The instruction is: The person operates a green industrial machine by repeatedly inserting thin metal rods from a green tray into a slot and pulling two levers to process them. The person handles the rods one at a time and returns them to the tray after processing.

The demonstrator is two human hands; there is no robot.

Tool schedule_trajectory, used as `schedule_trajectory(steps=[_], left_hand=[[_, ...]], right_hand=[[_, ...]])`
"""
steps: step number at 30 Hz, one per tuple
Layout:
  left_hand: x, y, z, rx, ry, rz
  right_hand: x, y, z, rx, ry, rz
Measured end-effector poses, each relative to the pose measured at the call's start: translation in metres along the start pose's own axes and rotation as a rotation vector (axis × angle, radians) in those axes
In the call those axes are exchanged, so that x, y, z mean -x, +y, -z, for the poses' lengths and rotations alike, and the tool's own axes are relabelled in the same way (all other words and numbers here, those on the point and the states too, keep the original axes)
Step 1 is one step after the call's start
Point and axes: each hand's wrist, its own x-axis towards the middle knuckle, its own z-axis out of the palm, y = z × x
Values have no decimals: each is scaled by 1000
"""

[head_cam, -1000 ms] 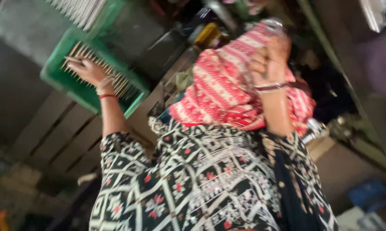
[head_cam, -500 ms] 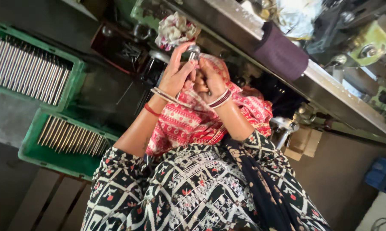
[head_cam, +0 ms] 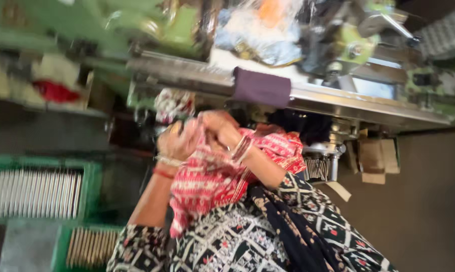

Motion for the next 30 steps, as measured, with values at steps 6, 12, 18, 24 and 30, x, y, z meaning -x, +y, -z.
schedule_trajectory(steps=[6, 12, 18, 24, 30], left_hand=[[-24, 0, -13, 123, -31, -165], [-51, 41, -19, 292, -238, -266], [-69, 69, 2, 358, -346, -354], [-88, 67, 10, 252, -200, -180], [-105, 47, 22, 117, -160, 82]], right_hand=[[27, 13, 26, -124, -52, -149], [62, 16, 62, 290, -105, -260], [65, 52, 87, -258, -407, -90], [71, 69, 133, -243, 252, 220], [160, 22, 206, 99, 683, 570]])
